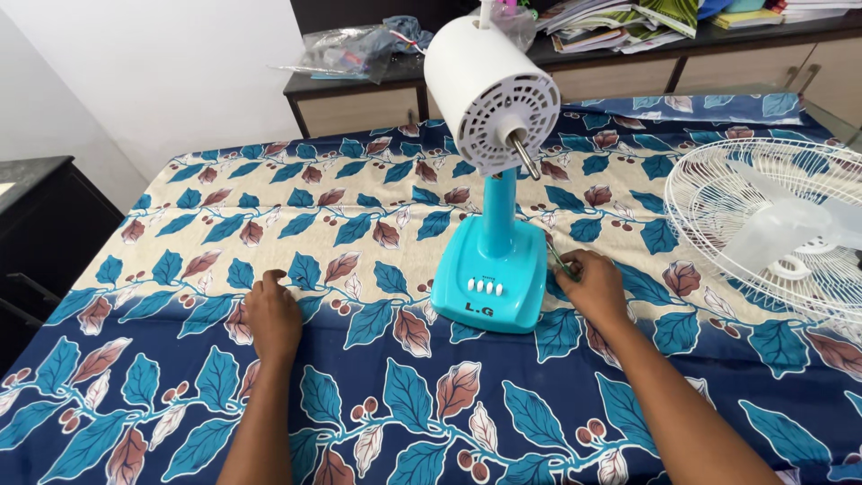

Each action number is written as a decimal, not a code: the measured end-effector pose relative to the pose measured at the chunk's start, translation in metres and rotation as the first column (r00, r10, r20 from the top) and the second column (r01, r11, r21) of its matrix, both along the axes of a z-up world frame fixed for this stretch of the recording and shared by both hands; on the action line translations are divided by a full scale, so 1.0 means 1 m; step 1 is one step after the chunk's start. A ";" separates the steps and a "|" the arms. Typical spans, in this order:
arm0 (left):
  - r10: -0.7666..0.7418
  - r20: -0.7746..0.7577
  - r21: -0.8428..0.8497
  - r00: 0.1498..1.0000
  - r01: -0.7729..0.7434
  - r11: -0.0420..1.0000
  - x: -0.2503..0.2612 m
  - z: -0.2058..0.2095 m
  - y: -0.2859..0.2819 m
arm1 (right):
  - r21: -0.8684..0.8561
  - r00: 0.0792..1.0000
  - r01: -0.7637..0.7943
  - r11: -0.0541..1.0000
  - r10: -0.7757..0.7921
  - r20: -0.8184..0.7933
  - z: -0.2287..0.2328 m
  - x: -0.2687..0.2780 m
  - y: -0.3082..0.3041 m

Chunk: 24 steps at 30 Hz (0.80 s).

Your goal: The person attaches a white fan motor to a teal fan base using a screwdriver. They tighten the screw to secure the motor, then repeatedly loosen and retighten it while adjusting the motor's position on the base.

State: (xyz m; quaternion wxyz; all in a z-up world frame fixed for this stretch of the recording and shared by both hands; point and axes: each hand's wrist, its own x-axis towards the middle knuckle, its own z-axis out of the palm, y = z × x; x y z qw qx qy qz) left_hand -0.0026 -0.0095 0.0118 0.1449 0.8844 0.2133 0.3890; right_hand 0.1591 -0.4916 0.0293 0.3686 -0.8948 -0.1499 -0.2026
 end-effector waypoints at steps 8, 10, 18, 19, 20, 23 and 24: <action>-0.004 -0.028 -0.070 1.000 0.002 0.998 -0.001 0.012 -0.006 | 0.034 1.000 0.012 0.999 -0.011 -0.027 -0.002 0.000 0.001; -0.025 -0.014 -0.072 1.000 0.024 0.997 -0.001 0.011 -0.006 | 0.040 1.000 0.009 0.999 -0.008 -0.024 -0.001 0.000 0.000; -0.094 0.018 -0.174 0.995 0.096 0.980 0.001 0.010 -0.001 | -0.140 0.996 0.089 0.986 -0.084 0.044 0.002 -0.004 0.000; -0.099 0.018 -0.154 0.995 0.100 0.983 0.002 0.009 -0.002 | -0.140 0.996 0.088 0.986 -0.084 0.035 0.003 -0.005 -0.002; -0.104 0.019 -0.134 0.994 0.105 0.985 0.003 0.008 -0.003 | -0.143 0.996 0.088 0.986 -0.084 0.037 0.004 -0.005 -0.003; -0.106 0.004 -0.109 0.994 0.105 0.988 0.002 0.008 -0.001 | -0.140 0.997 0.079 0.987 -0.076 0.031 0.006 -0.006 -0.001; -0.107 -0.003 -0.108 0.994 0.106 0.988 0.002 0.008 -0.001 | -0.139 0.997 0.079 0.987 -0.077 0.021 0.006 -0.006 0.000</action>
